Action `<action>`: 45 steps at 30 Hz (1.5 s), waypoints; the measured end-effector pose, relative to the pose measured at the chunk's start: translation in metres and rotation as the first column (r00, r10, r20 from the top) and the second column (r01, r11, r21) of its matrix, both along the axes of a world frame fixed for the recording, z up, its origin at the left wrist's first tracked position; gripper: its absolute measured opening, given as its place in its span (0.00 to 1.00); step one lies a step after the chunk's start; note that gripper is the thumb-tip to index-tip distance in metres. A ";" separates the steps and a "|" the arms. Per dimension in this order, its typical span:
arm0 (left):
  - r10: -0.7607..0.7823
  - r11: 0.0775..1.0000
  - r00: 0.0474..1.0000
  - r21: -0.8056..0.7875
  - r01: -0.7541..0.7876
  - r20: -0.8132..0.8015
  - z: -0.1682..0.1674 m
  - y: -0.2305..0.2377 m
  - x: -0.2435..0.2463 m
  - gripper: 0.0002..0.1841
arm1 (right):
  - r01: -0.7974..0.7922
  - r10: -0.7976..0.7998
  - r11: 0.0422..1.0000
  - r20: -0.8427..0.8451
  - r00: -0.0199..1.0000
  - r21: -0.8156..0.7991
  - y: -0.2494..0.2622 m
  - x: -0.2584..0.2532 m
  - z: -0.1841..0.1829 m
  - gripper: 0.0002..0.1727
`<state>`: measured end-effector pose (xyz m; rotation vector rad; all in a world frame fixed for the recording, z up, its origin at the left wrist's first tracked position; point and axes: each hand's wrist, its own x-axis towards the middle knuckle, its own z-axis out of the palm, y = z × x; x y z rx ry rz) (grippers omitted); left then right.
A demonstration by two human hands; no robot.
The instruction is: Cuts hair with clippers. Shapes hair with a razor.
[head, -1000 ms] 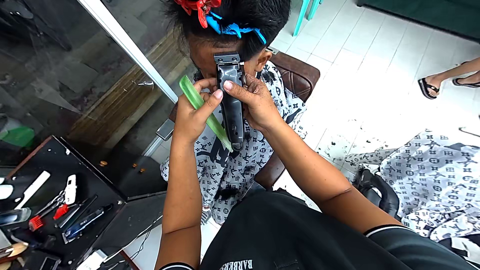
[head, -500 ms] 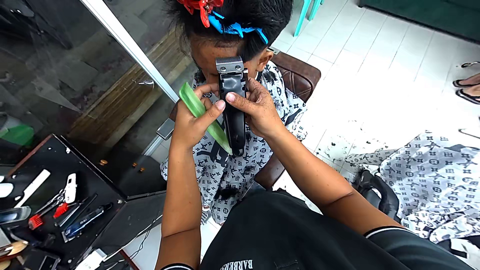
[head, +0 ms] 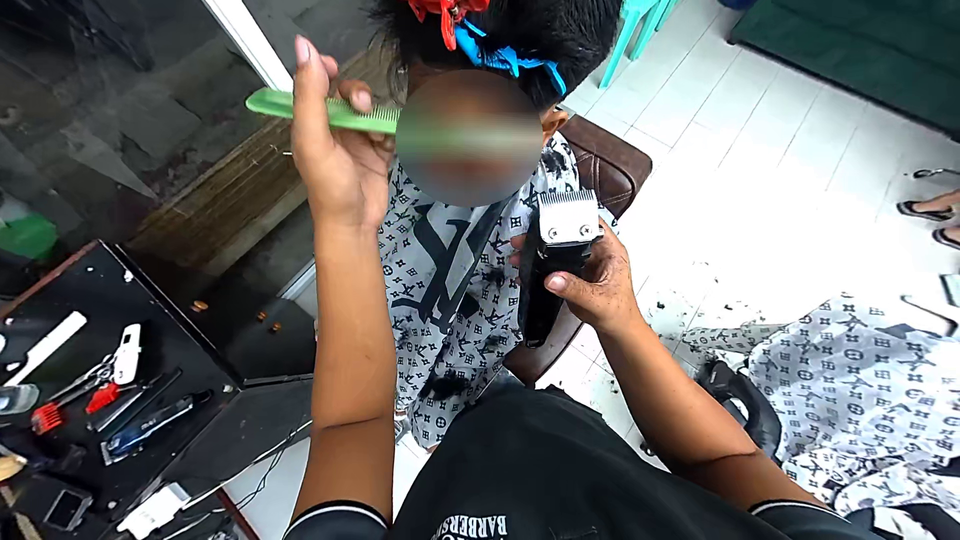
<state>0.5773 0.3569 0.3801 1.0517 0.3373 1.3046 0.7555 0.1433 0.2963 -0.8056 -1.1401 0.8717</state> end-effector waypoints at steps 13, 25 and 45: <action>0.059 0.998 0.996 -0.003 -0.059 -0.061 0.001 0.009 0.003 0.11 | -0.029 0.028 0.999 -0.069 0.997 -0.013 -0.001 0.002 0.002 0.29; -0.002 0.996 0.999 -0.093 0.006 0.046 -0.019 0.006 -0.003 0.21 | -0.178 0.097 0.966 -0.378 0.921 -0.187 0.008 0.001 0.018 0.32; 0.077 0.967 0.996 0.246 -0.064 -0.041 -0.011 0.021 0.001 0.09 | -0.251 0.206 0.925 -0.180 0.962 -0.284 0.009 0.062 0.065 0.26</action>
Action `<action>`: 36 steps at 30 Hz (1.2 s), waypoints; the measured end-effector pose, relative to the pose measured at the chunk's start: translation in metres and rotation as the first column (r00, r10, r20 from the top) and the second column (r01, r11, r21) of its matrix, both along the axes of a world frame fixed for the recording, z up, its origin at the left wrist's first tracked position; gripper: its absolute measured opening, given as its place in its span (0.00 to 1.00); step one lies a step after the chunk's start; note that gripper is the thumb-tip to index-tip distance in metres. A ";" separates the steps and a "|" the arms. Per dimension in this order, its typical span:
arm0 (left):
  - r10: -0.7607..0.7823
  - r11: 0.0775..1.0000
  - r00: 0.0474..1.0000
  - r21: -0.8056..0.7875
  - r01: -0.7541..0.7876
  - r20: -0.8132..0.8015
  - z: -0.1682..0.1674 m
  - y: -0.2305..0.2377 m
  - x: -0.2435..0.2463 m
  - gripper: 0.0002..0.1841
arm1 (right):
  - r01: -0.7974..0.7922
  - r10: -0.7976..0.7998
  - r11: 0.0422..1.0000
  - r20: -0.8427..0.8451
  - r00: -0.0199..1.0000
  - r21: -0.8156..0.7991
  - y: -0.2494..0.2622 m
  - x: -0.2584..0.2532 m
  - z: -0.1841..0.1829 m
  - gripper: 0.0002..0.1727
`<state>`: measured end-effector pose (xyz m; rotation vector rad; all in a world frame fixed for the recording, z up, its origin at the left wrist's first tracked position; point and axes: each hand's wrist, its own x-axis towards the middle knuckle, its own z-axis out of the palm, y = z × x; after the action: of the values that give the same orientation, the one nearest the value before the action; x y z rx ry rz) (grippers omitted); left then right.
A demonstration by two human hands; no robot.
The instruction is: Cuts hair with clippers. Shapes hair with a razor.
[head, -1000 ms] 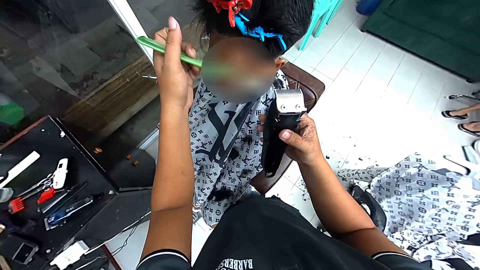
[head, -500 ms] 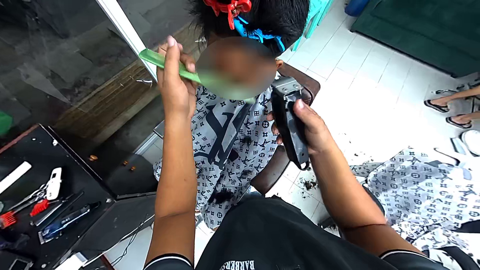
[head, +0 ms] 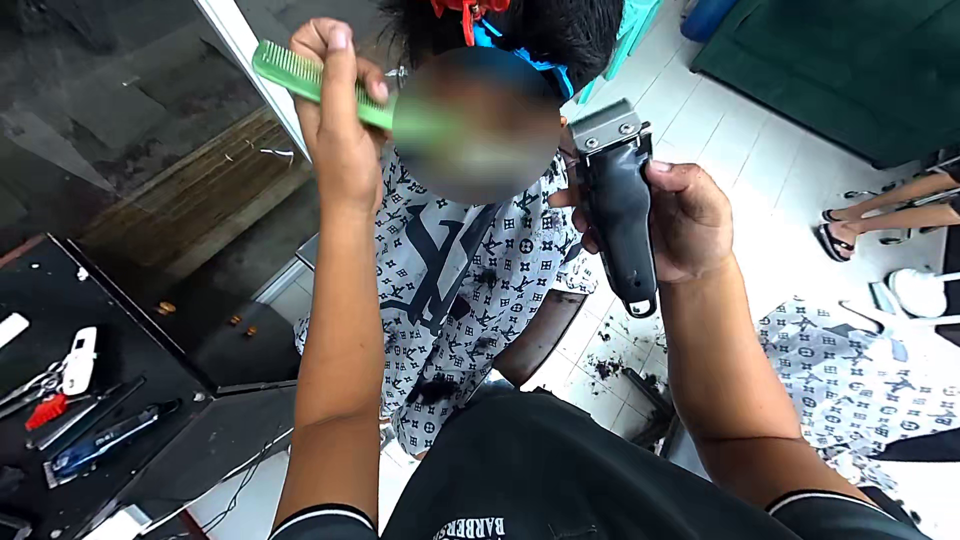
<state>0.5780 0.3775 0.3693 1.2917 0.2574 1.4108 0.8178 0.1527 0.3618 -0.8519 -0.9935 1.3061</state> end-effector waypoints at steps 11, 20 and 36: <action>-0.419 0.891 0.807 -0.017 0.453 -0.417 -0.015 0.024 -0.050 0.21 | 0.082 -0.140 0.969 -0.242 0.960 -0.233 -0.002 -0.039 -0.048 0.35; -0.390 0.899 0.799 -0.002 0.438 -0.457 -0.003 0.042 -0.036 0.17 | 0.256 -0.224 0.955 0.204 0.953 -0.150 0.031 -0.034 -0.018 0.26; -0.506 0.792 0.757 0.123 0.597 -0.414 0.012 0.045 -0.033 0.18 | 0.460 -0.367 0.885 0.717 0.593 0.073 0.045 -0.047 -0.017 0.42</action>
<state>0.5445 0.4224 0.3809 1.6671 -0.0748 0.6949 0.7710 0.1975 0.3452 -1.6634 -1.2101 0.5997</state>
